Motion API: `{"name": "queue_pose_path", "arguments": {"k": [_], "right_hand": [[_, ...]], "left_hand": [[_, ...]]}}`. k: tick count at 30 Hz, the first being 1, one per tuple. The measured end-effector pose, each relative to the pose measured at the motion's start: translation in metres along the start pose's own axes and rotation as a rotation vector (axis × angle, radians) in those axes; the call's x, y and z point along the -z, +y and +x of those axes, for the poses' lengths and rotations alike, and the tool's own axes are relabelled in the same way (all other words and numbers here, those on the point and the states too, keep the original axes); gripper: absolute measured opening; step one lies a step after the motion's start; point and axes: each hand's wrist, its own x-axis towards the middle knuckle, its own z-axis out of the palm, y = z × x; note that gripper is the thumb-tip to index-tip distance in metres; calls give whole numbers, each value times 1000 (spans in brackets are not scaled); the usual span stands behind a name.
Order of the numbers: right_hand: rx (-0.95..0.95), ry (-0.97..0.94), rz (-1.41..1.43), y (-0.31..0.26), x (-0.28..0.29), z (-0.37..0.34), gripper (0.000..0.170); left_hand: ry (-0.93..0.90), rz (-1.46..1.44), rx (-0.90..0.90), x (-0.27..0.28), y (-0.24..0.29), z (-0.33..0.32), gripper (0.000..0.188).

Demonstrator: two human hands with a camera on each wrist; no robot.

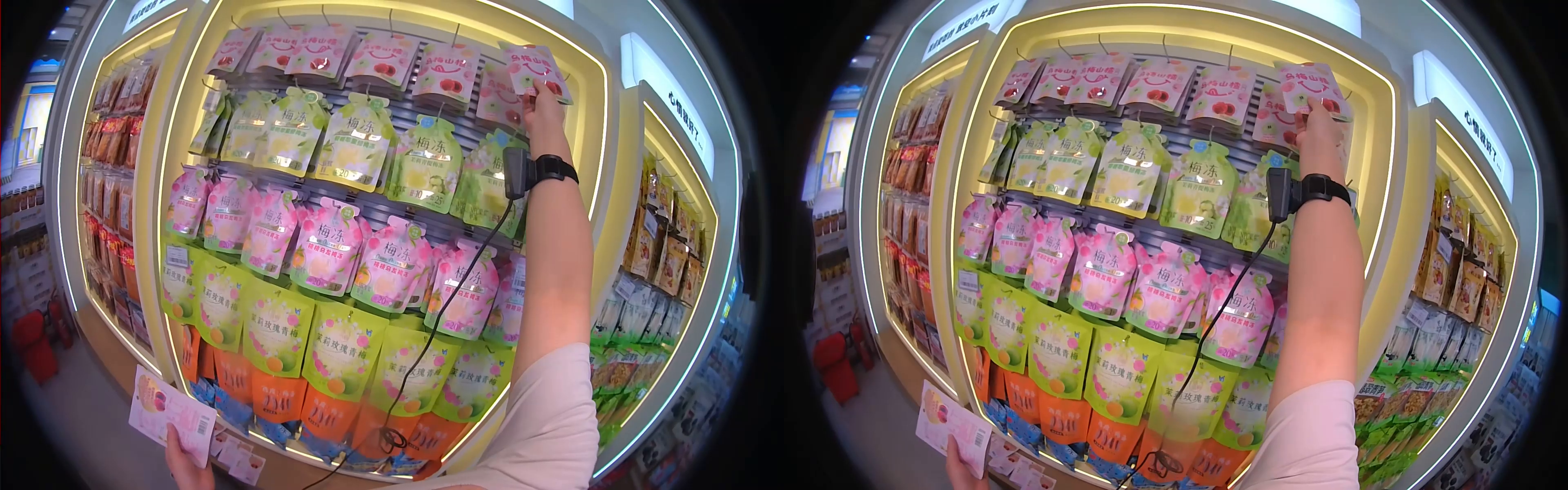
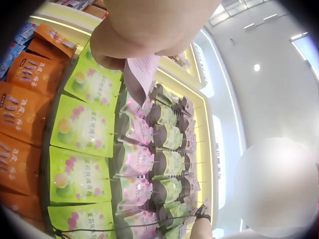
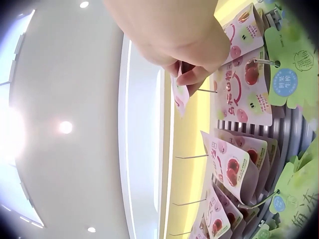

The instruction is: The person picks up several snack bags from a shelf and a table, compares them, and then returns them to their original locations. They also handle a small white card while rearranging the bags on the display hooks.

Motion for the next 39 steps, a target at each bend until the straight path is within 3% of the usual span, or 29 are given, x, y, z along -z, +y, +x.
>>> {"name": "queue_pose_path", "arguments": {"k": [5, 15, 21, 23, 24, 26, 27, 28, 30, 32, 33, 35, 36, 38, 39], "right_hand": [[-24, -5, 200, 11, -7, 10, 29], [-56, 70, 186, 28, -4, 2, 25], [-53, -65, 222, 6, 8, -40, 34], [180, 352, 51, -8, 3, -61, 46], [182, 350, 48, -11, 8, -65, 46], [494, 234, -200, -19, 20, -68, 55], [604, 160, -456, -21, 23, -62, 52], [602, 168, -459, -19, 23, -51, 52], [981, 104, -1441, -12, 18, -24, 50], [1088, 1, -1676, 1, 10, -4, 47], [1091, 7, -1669, 5, 8, 9, 47], [1100, -398, -1701, 14, 9, 39, 47], [1100, -389, -1694, 29, 14, 60, 47], [852, -458, -1951, 59, 20, 91, 43], [858, -459, -1942, 54, 14, 83, 43]], "left_hand": [[-19, 9, -6, -1, -2, 1, 45], [25, 9, -13, 0, 4, 5, 44], [37, 33, 11, 5, 7, 9, 43], [41, 25, 15, 6, 7, 11, 42], [60, 14, 12, 4, 8, 10, 42], [75, 6, 10, 2, 10, 11, 42], [57, 9, 11, 1, 11, 11, 43], [40, 16, 13, 0, 12, 11, 43], [51, 48, -6, -2, 12, 12, 43], [57, 69, -31, -7, 13, 11, 43], [76, 73, -34, -11, 13, 9, 44], [91, 75, -46, -16, 12, 8, 44], [66, 68, -60, -15, 10, 8, 44], [43, 54, -80, -9, 4, 10, 44], [45, 60, -81, -4, 0, 13, 44]]}}
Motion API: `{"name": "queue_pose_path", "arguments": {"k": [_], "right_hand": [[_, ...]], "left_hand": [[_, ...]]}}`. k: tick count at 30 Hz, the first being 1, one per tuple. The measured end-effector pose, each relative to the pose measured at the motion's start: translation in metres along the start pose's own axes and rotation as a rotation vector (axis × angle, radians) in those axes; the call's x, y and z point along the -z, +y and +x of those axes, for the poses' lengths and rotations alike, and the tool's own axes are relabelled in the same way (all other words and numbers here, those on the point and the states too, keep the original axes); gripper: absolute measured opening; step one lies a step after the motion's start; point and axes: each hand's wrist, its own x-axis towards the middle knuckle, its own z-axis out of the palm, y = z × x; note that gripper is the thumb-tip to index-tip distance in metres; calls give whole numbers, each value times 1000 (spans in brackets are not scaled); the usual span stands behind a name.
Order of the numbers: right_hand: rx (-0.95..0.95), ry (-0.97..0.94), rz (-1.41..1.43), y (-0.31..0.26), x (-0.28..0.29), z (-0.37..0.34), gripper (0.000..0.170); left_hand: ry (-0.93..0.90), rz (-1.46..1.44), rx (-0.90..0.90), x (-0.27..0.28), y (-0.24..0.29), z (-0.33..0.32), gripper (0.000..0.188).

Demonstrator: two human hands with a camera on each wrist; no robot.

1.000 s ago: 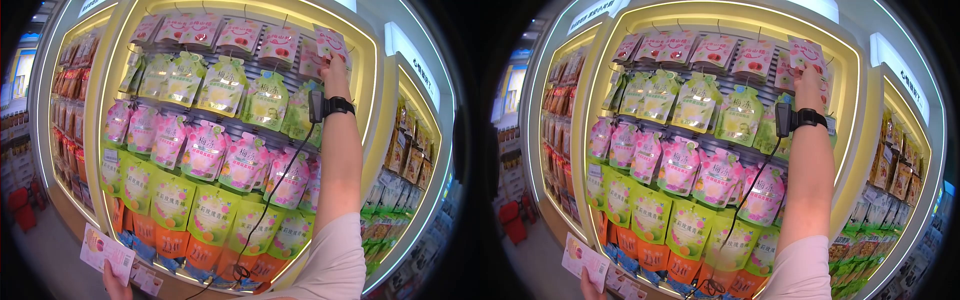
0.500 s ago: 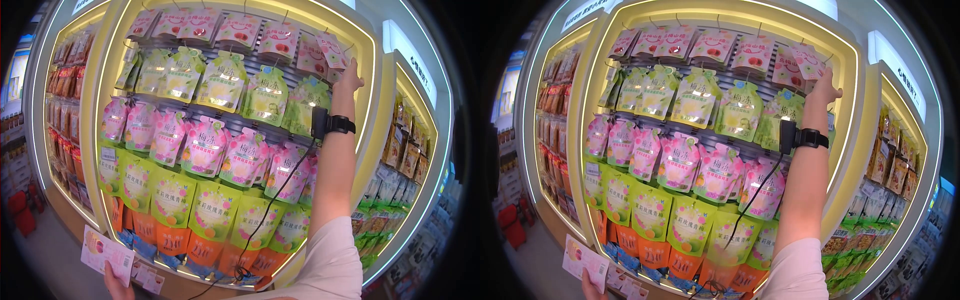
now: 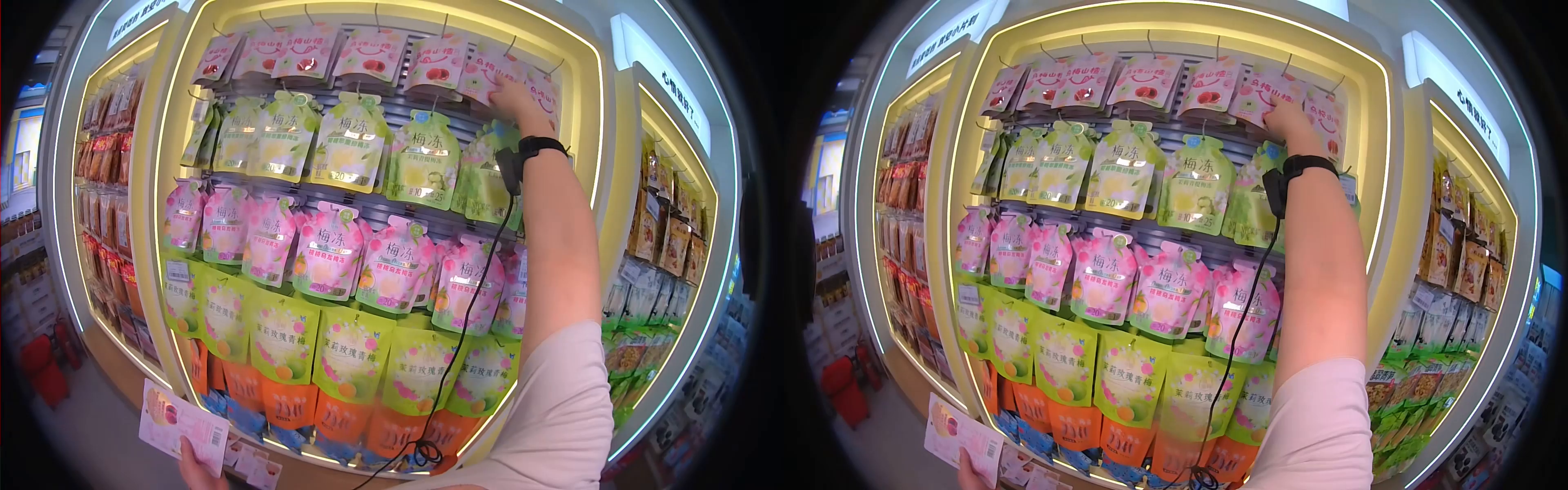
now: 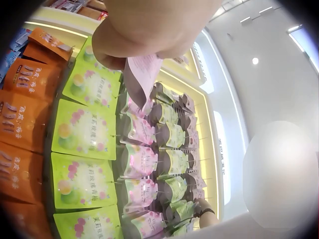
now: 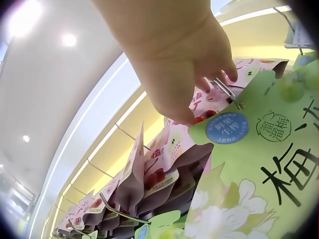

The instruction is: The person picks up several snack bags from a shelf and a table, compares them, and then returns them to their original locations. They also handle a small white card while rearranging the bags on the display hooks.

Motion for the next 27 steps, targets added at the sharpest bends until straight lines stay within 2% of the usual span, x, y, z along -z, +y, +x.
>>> {"name": "queue_pose_path", "arguments": {"k": [2, 3, 5, 7, 9, 11, 13, 14, 16, 17, 18, 19, 20, 21, 23, 24, 25, 26, 27], "right_hand": [[-53, -206, 92, -27, 38, -24, 41], [-46, -204, 92, -40, 49, -36, 41], [-37, 468, 186, -65, 68, -72, 36], [256, 675, 409, -117, 107, -136, 31], [512, 597, 620, -183, 140, -228, 26], [793, 417, 607, -233, 151, -330, 26], [1017, 190, 754, -265, 145, -432, 26], [1046, 107, 846, -278, 134, -469, 32], [1008, -75, 915, -299, 127, -505, 35], [956, -190, 933, -305, 122, -515, 38], [947, -222, 942, -310, 112, -522, 38], [827, -153, 1045, -314, 101, -528, 40], [702, -74, 1134, -313, 97, -532, 42], [686, -84, 1121, -308, 99, -532, 42], [620, -96, 1284, -295, 104, -527, 46], [611, -34, 1328, -286, 99, -519, 48], [604, 17, 1256, -271, 96, -508, 48], [640, -61, 1281, -251, 93, -495, 47], [661, -144, 1297, -231, 91, -481, 46]], "left_hand": [[5, 1, -1, 1, -3, -1, 44], [15, 67, -34, -2, -3, -6, 41], [28, 134, -56, -6, -7, -7, 39], [-331, 35, -257, -8, -19, 2, 37], [-227, 127, -141, -29, -14, -6, 39], [-393, 260, -122, -55, -10, -18, 35], [-472, 286, 0, -73, -12, -29, 33], [-539, 254, -24, -73, -26, -29, 33], [-653, 265, -15, -84, -29, -44, 35], [-632, 274, 18, -85, -32, -49, 35], [-684, 263, 67, -87, -35, -53, 38], [-744, 249, 115, -86, -37, -56, 41], [-849, 370, -7, -82, -39, -57, 54], [-862, 373, 11, -81, -38, -59, 54], [-1041, 583, -152, -83, -33, -60, 65], [-1087, 566, -129, -85, -35, -59, 71], [-1136, 587, -147, -85, -36, -58, 70], [-1202, 597, -185, -85, -37, -56, 70], [-1198, 614, -118, -89, -33, -60, 69]]}}
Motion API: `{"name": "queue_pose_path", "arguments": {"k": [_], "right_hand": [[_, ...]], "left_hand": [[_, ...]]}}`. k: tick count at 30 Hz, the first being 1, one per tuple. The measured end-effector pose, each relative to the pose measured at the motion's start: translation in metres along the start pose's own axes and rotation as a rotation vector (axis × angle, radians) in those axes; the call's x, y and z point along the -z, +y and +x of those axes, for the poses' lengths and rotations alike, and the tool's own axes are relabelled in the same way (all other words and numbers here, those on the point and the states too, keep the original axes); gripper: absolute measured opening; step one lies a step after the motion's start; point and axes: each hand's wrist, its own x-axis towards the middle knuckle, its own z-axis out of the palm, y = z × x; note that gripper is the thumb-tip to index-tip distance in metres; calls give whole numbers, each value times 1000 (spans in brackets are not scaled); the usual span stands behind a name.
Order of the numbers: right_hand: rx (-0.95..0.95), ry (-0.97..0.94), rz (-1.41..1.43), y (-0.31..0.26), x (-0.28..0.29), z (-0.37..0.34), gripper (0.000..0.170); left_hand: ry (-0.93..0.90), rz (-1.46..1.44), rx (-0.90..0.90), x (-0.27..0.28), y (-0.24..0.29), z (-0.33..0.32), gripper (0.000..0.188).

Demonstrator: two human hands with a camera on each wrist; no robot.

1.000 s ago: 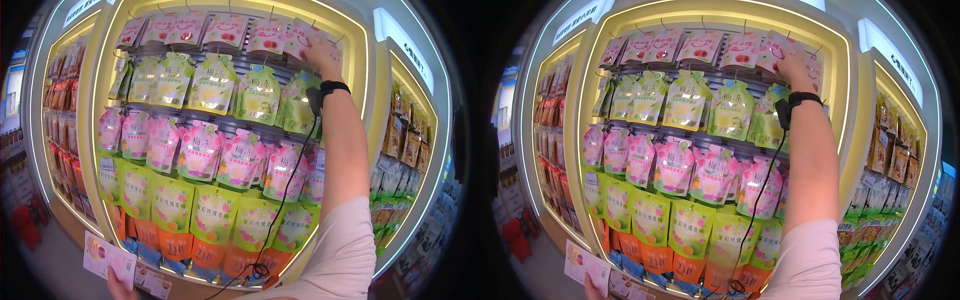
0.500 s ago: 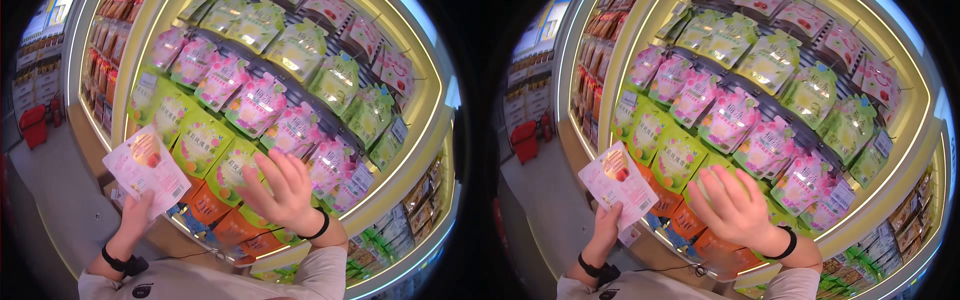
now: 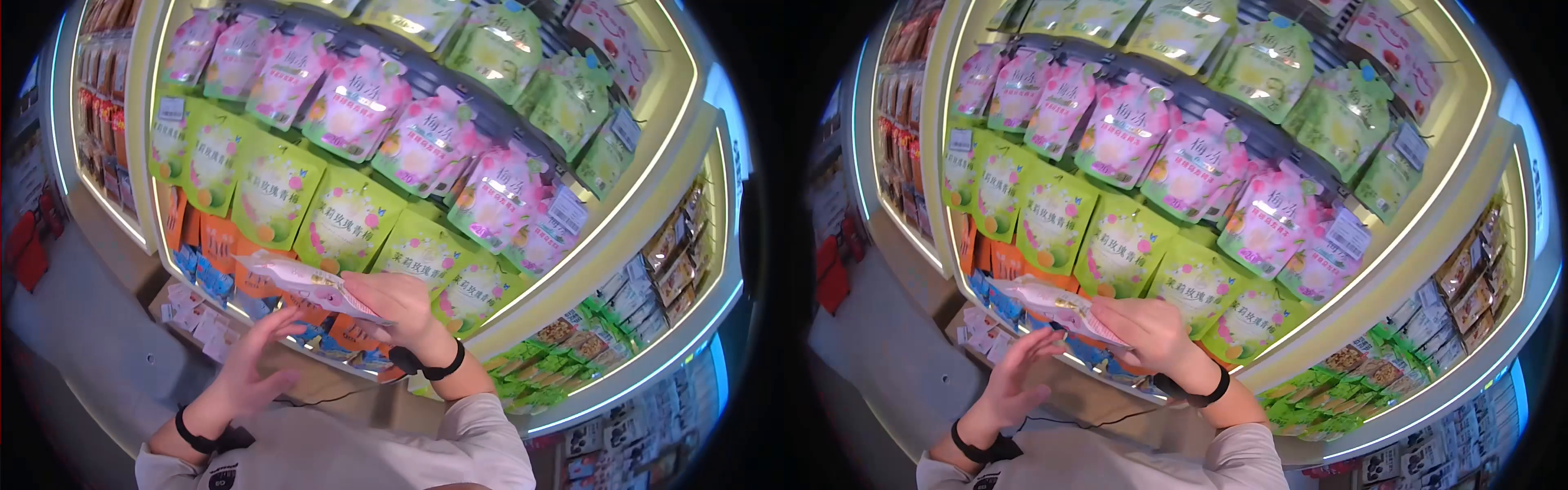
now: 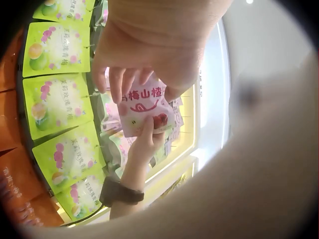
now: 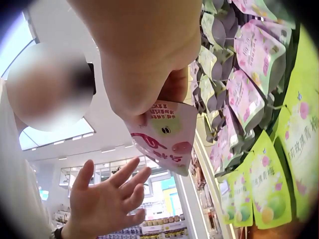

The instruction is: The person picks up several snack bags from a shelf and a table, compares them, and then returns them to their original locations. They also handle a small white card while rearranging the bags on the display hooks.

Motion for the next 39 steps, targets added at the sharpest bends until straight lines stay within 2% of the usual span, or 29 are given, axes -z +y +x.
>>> {"name": "queue_pose_path", "arguments": {"k": [2, 4, 5, 6, 7, 8, 9, 11, 13, 15, 17, 19, 21, 24, 28, 33, 37, 39], "right_hand": [[31, 34, -146, 21, 50, 0, 41], [-241, -7, -265, 32, 101, -4, 39], [-304, 207, -198, 41, 121, -6, 46], [-358, 416, -115, 50, 138, -6, 53], [-379, 638, 34, 46, 159, 12, 74], [-350, 679, 19, 55, 190, 14, 89], [-207, 832, -92, 60, 213, 27, 77], [-252, 864, -227, 71, 277, 31, 53], [-166, 944, -184, 90, 331, 45, 33], [-39, 1050, -93, 114, 373, 69, 30], [-30, 1067, -79, 135, 401, 91, 32], [-24, 1072, -52, 153, 419, 108, 35], [-201, 989, -325, 167, 434, 121, 46], [-188, 1045, -200, 182, 449, 139, 51], [-125, 1110, -158, 197, 462, 148, 51], [-236, 1077, -381, 208, 465, 148, 51], [-219, 1058, -520, 218, 467, 149, 51], [-273, 1157, -588, 219, 466, 151, 46]], "left_hand": [[98, -147, 144, -9, -7, -2, 62], [144, -234, 202, -10, -20, -1, 53], [205, -220, 207, -11, -29, -1, 43], [186, -203, 177, -10, -31, 1, 43], [182, -150, 255, -8, -30, 0, 37], [181, -99, 337, -7, -33, 0, 33], [170, -86, 318, -7, -43, 0, 33], [245, -135, 294, -7, -65, -2, 28], [266, -119, 324, -8, -74, -1, 28], [316, -101, 401, -12, -80, 1, 27], [347, -77, 416, -22, -79, 8, 27], [374, -91, 431, -27, -85, 10, 29], [390, -91, 431, -31, -83, 12, 30], [407, -88, 417, -33, -85, 12, 32], [430, -68, 415, -31, -89, 8, 31], [451, -55, 401, -34, -101, 2, 29], [447, -104, 405, -39, -100, 3, 29], [450, -125, 403, -41, -100, 2, 29]]}}
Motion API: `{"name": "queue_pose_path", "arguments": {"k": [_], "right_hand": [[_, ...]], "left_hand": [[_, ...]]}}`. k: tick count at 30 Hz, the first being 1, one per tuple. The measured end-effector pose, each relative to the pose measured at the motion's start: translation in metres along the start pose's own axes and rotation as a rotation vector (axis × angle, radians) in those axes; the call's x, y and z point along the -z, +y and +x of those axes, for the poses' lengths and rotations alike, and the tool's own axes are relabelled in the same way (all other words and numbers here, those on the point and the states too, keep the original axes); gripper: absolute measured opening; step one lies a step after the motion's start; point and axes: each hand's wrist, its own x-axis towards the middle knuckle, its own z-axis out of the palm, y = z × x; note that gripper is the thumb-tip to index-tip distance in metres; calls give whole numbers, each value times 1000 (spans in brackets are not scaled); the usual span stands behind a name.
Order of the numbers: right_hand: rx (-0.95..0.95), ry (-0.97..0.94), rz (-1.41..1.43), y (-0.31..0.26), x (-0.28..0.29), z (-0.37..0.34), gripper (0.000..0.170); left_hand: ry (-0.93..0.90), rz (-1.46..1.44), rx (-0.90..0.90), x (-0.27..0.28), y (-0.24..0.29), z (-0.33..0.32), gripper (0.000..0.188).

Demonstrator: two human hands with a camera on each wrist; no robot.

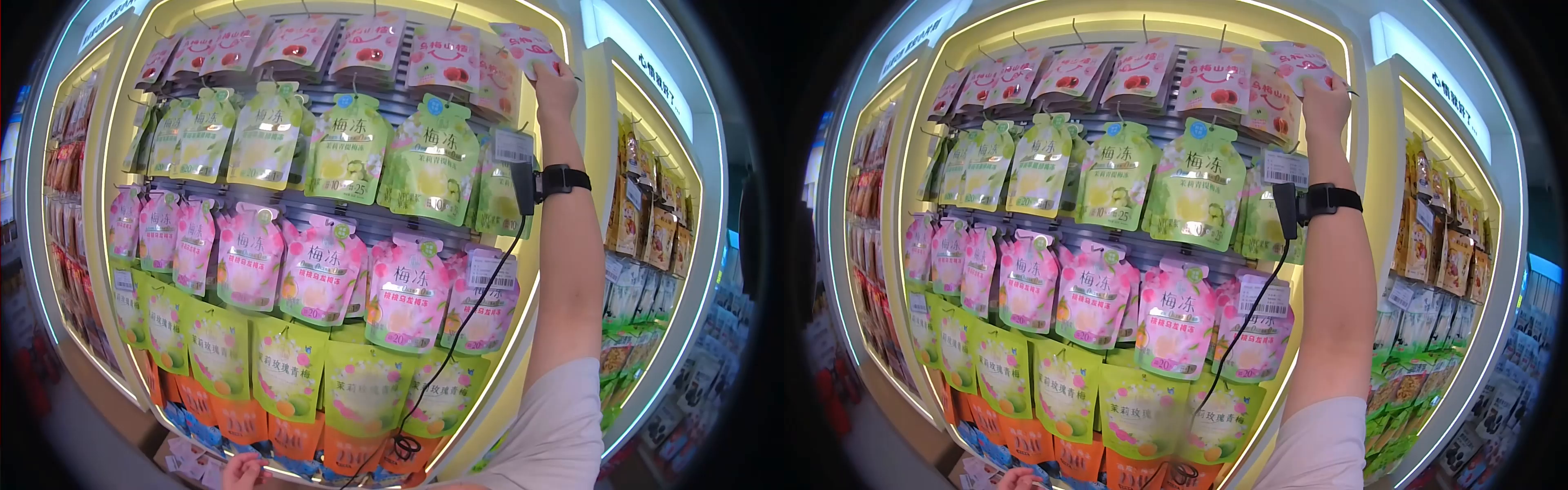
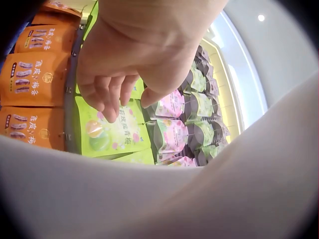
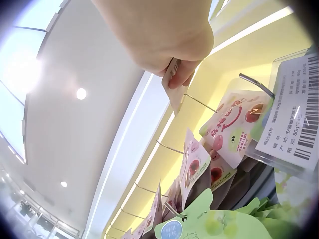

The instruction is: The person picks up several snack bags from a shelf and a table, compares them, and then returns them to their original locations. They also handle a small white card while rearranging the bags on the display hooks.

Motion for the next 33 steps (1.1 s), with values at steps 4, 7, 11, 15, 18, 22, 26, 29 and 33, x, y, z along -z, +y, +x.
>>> {"name": "queue_pose_path", "arguments": {"k": [4, 7, 11, 15, 18, 22, 26, 29, 33], "right_hand": [[-70, -43, -43, -3, 1, -4, 44], [-189, -164, -168, -3, -2, -8, 38], [-231, -102, -631, -35, -3, -36, 48], [5, 91, -814, -25, -16, -45, 52], [245, 207, -893, -7, -13, -36, 52], [343, 241, -733, 9, -7, -36, 58], [397, -185, -432, -20, -80, -232, 56], [404, -453, -95, -27, -47, -334, 55], [419, -552, 178, -19, 32, -355, 55]], "left_hand": [[-18, -7, -4, 7, -6, -4, 30], [-21, -20, 21, 19, -16, -5, 30], [41, -34, 75, 19, -10, -17, 31], [47, 35, 72, 24, -10, -25, 34], [69, -6, 97, 28, -15, -27, 31], [128, -79, 69, 30, -13, -31, 24], [95, 59, 86, 78, -32, -20, 25], [272, 57, 299, 140, -47, -21, 29], [719, -198, 232, 213, -44, -55, 27]]}}
